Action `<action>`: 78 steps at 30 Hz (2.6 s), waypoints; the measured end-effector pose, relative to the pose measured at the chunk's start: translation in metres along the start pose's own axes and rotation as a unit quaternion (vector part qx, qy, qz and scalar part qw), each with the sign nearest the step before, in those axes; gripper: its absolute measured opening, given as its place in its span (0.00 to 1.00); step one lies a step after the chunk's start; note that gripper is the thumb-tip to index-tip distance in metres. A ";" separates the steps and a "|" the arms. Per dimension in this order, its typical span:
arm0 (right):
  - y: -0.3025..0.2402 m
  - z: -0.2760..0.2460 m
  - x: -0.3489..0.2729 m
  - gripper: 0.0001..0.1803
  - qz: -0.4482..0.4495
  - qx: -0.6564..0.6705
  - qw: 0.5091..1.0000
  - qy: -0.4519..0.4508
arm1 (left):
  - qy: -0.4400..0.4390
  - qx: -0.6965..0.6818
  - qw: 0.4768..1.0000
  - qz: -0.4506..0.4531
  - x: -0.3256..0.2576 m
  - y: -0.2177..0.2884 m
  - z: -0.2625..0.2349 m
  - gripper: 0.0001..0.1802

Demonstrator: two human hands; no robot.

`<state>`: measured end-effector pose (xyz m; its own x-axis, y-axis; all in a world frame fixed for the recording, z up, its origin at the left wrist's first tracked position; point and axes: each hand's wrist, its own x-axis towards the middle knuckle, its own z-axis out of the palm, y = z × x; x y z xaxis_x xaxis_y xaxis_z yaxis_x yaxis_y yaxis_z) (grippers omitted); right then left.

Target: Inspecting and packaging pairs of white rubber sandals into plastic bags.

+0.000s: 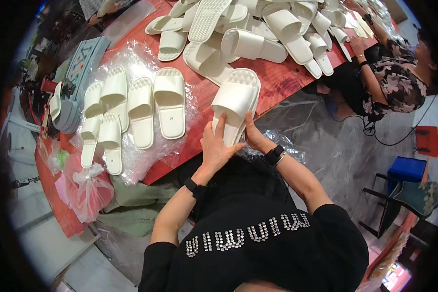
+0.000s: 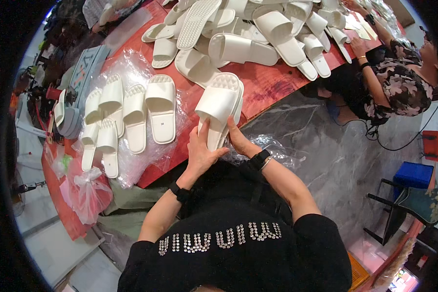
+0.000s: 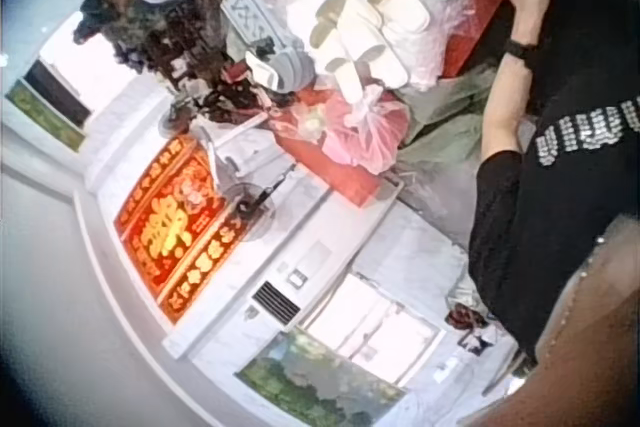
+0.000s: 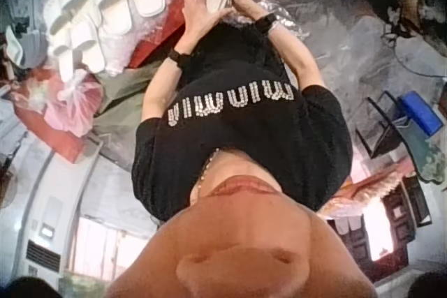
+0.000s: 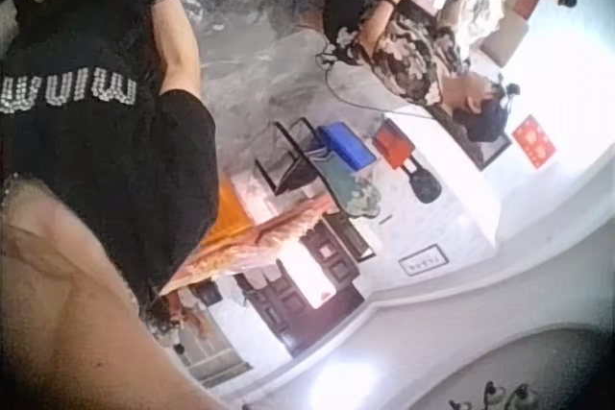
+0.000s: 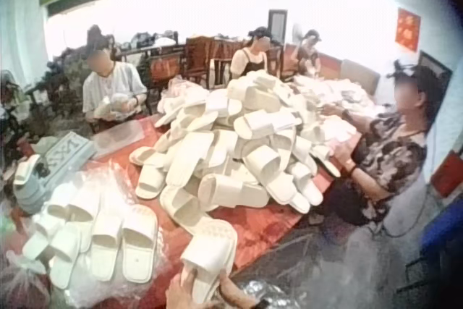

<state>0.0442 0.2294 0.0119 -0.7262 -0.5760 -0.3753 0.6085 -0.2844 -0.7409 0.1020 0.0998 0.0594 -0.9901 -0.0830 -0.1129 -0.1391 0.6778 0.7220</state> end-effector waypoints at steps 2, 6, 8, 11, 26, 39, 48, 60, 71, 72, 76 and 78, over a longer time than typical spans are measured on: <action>-0.007 0.003 -0.003 0.52 -0.007 -0.017 1.000 -0.005 | 0.022 -0.040 0.998 0.047 -0.005 -0.004 0.001 0.46; 0.001 0.004 -0.007 0.53 -0.034 -0.023 0.999 0.004 | 0.039 -0.064 0.993 0.086 -0.011 -0.005 -0.002 0.44; 0.016 -0.009 -0.004 0.54 -0.082 -0.055 0.995 -0.020 | 0.024 -0.084 0.994 0.073 -0.014 0.000 -0.007 0.44; 0.018 -0.013 -0.006 0.53 -0.096 -0.076 0.992 -0.031 | -0.005 -0.102 0.993 0.052 -0.022 0.002 -0.011 0.46; -0.001 -0.012 -0.001 0.26 0.014 0.047 0.999 -0.002 | -0.076 -0.186 0.979 0.030 0.004 -0.022 -0.028 0.24; -0.010 -0.001 -0.004 0.27 0.000 0.124 0.992 0.003 | -0.084 -0.338 0.937 0.030 0.014 -0.018 -0.014 0.30; -0.027 0.019 -0.040 0.30 -0.034 -0.215 0.975 -0.046 | -0.196 -0.296 0.931 0.086 -0.013 -0.054 -0.055 0.19; -0.016 0.025 -0.045 0.28 0.023 -0.237 0.945 -0.224 | -0.073 -0.417 0.905 0.035 0.011 0.004 -0.096 0.12; -0.013 0.022 -0.042 0.27 0.106 -0.239 0.945 -0.198 | 0.022 -0.437 0.899 -0.022 0.013 -0.016 -0.085 0.10; -0.012 0.018 -0.044 0.27 0.098 -0.218 0.949 -0.205 | 0.031 -0.438 0.898 -0.034 0.013 -0.017 -0.085 0.10; -0.011 0.007 -0.046 0.27 0.070 -0.234 0.944 -0.221 | 0.080 -0.513 0.853 -0.049 0.021 -0.042 -0.090 0.11; -0.019 0.013 -0.051 0.28 0.087 -0.271 0.934 -0.215 | 0.098 -0.526 0.843 -0.056 0.023 -0.054 -0.094 0.11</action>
<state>0.0735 0.2545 0.0524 -0.3650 -0.8651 -0.3440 0.3690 0.2048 -0.9066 0.0852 -0.0075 0.0820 -0.9393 -0.2925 -0.1795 -0.0670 -0.3567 0.9318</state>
